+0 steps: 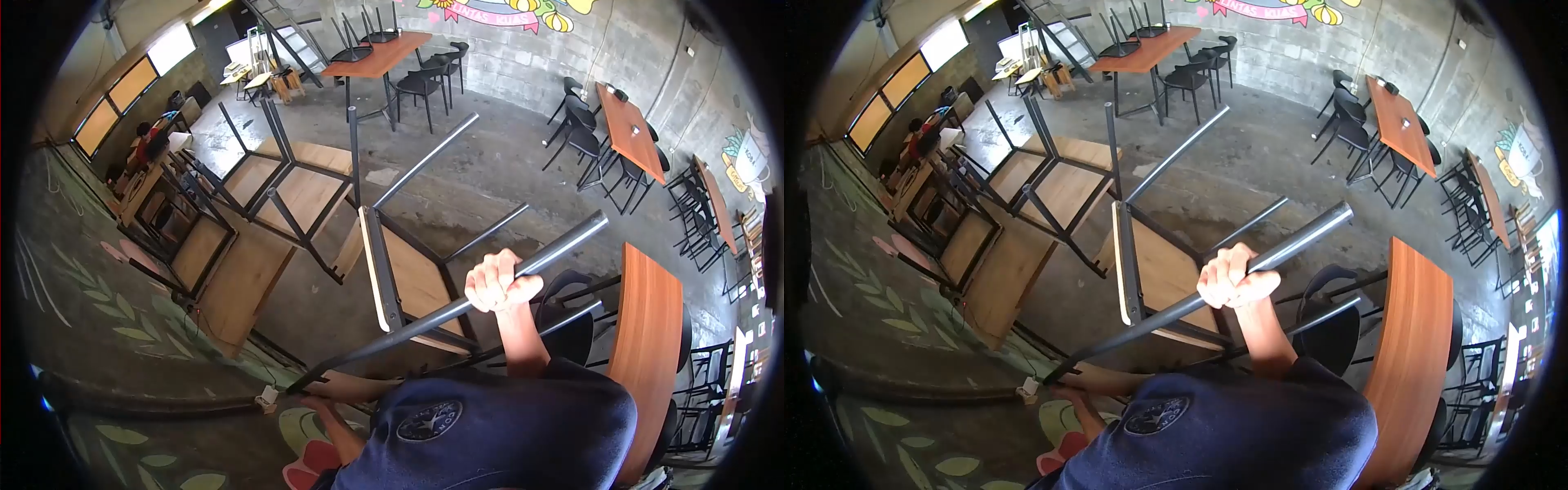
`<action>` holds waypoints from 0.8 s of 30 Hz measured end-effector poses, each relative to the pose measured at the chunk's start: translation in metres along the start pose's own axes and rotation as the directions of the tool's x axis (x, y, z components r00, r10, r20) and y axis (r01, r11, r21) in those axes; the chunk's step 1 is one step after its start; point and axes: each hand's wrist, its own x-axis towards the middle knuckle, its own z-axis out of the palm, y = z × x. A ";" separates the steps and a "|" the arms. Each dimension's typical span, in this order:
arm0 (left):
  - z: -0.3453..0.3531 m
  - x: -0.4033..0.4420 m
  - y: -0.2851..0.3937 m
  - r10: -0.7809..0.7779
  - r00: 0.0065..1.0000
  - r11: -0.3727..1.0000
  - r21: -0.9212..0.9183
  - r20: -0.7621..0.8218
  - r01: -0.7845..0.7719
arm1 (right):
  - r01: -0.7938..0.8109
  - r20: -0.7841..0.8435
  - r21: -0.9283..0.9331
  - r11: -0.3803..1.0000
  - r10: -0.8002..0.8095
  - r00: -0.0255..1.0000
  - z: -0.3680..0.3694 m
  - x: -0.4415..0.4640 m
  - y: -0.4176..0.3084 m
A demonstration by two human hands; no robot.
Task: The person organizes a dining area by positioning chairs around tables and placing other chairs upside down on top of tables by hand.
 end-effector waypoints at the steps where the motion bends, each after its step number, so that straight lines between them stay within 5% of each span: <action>1: 0.006 0.001 0.016 0.043 0.999 0.999 0.018 -0.025 -0.043 | 0.019 -0.034 0.005 1.000 -0.019 0.999 -0.001 0.000 0.000; 11: 0.088 -0.063 0.114 0.468 0.838 0.880 0.232 -0.282 -0.414 | 0.149 -0.235 0.067 0.987 -0.129 0.963 -0.067 -0.036 -0.012; 14: 0.095 -0.074 0.123 0.482 0.872 0.842 0.323 -0.089 -0.432 | 0.195 -0.283 0.112 0.974 -0.157 0.946 -0.085 -0.051 -0.019; 15: 0.094 -0.071 0.123 0.674 0.739 0.622 0.522 0.022 -0.583 | 0.225 -0.374 0.127 0.966 -0.163 0.913 -0.095 -0.060 -0.023; 16: 0.097 -0.075 0.126 0.676 0.737 0.621 0.525 0.018 -0.583 | 0.253 -0.461 0.139 0.958 -0.163 0.872 -0.104 -0.068 -0.027; 18: 0.104 -0.086 0.136 0.720 0.664 0.322 0.750 0.202 -0.578 | 0.244 -0.536 0.078 0.967 -0.165 0.828 -0.116 -0.083 -0.032; 22: 0.166 -0.126 0.136 0.800 0.458 0.075 0.693 0.387 -0.717 | 0.282 -0.762 0.172 0.944 -0.054 0.645 -0.140 -0.106 -0.040; 24: 0.171 -0.126 0.138 0.785 0.436 0.040 0.666 0.440 -0.745 | 0.308 -0.983 0.095 0.947 0.040 0.182 -0.148 -0.121 -0.038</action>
